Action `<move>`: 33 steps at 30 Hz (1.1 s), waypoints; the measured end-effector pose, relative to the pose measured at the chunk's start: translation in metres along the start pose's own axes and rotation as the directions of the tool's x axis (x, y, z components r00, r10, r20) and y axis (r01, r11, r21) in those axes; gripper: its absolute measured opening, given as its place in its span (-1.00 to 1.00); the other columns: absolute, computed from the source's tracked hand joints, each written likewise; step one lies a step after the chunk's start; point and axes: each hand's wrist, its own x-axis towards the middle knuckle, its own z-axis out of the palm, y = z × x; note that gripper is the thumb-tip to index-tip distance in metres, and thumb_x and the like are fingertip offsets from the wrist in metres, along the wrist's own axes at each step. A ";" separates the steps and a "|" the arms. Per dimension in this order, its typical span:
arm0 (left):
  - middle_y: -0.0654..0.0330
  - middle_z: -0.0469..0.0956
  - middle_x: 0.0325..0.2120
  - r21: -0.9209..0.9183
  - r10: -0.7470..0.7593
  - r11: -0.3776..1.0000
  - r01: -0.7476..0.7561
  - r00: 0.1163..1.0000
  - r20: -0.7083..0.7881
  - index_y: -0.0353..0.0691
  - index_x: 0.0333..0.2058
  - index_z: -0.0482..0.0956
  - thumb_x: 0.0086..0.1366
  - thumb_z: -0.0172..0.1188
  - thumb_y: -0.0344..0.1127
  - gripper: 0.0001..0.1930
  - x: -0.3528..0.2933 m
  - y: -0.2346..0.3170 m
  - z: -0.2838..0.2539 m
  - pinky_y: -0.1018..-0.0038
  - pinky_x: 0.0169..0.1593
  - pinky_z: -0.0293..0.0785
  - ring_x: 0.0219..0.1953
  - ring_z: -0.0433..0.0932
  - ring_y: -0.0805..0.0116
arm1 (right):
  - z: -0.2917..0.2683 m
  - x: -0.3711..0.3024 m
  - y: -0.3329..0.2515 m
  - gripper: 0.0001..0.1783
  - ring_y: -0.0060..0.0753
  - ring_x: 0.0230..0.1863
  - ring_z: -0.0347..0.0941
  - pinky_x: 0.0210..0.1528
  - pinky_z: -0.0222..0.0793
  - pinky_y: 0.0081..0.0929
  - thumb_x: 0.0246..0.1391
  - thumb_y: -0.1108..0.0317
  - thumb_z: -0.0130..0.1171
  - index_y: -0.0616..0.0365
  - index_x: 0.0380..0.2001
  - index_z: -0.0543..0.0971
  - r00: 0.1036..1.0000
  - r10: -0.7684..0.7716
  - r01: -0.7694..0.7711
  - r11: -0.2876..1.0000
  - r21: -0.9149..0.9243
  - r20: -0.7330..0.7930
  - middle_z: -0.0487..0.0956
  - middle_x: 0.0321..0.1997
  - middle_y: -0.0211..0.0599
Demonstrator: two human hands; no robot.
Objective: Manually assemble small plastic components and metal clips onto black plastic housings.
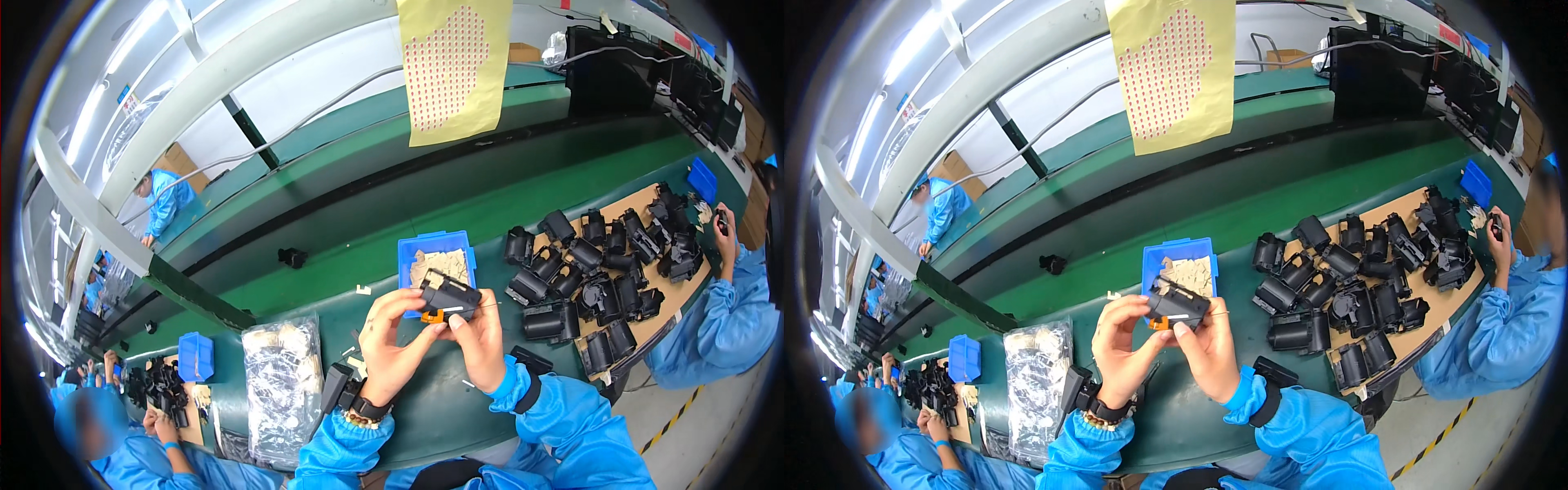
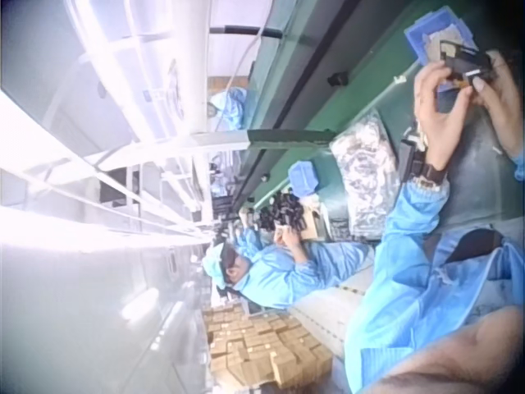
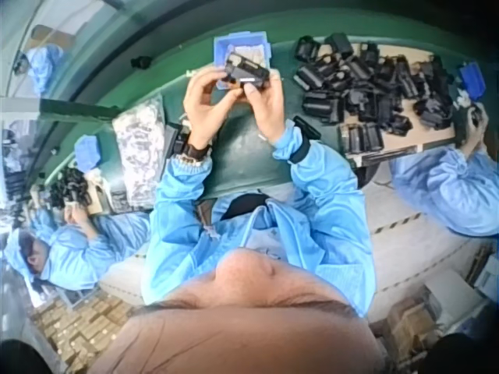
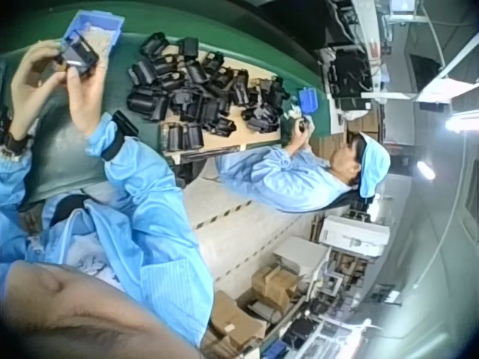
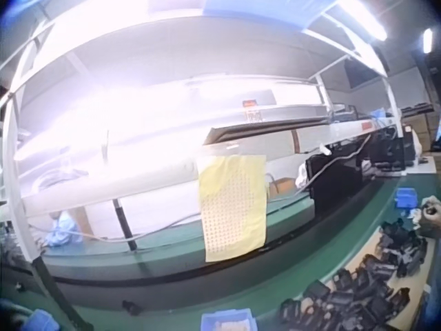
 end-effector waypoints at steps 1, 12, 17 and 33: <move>0.05 0.56 -0.13 -0.056 -0.016 0.998 0.013 0.999 -0.046 -0.29 -0.27 0.58 0.01 0.38 -0.61 -0.72 -0.003 0.000 -0.002 0.35 0.06 0.47 -0.02 0.53 0.20 | 0.002 -0.001 0.000 -0.67 -0.33 0.02 0.49 -0.06 0.60 -0.30 0.28 0.48 -0.05 0.22 0.05 0.16 0.999 0.013 -0.013 1.000 -0.006 0.052 0.38 0.09 -0.08; 0.13 0.50 -0.29 -0.570 -0.401 0.797 0.199 0.880 -0.253 -0.33 -0.31 0.52 0.10 0.27 -0.73 -0.78 -0.044 -0.008 -0.009 0.42 -0.03 0.51 -0.16 0.56 0.33 | 0.005 -0.016 0.020 -0.52 -0.34 0.01 0.47 -0.02 0.56 -0.32 0.23 0.54 -0.02 0.23 0.15 0.08 0.961 0.166 -0.172 0.985 0.007 0.222 0.35 0.15 -0.04; 0.13 0.53 -0.27 -0.590 -0.526 0.744 0.313 0.820 -0.228 -0.38 -0.27 0.53 0.18 0.23 -0.67 -0.84 -0.046 -0.008 -0.020 0.50 -0.09 0.51 -0.21 0.56 0.40 | 0.012 -0.016 0.018 -0.53 -0.36 -0.02 0.48 -0.04 0.56 -0.33 0.22 0.56 -0.02 0.24 0.14 0.10 0.957 0.218 -0.213 0.976 -0.050 0.192 0.38 0.13 -0.05; 0.01 0.42 0.00 -0.595 -0.453 0.592 0.544 0.835 0.312 -0.43 0.09 0.36 0.09 0.17 -0.72 -0.47 -0.026 -0.022 -0.052 0.25 0.20 0.42 0.13 0.43 0.22 | 0.004 -0.015 0.013 -0.63 -0.46 -0.21 0.52 -0.14 0.60 -0.35 0.18 0.56 0.04 0.25 0.02 0.21 0.942 0.274 -0.262 0.961 -0.084 0.193 0.43 -0.02 -0.14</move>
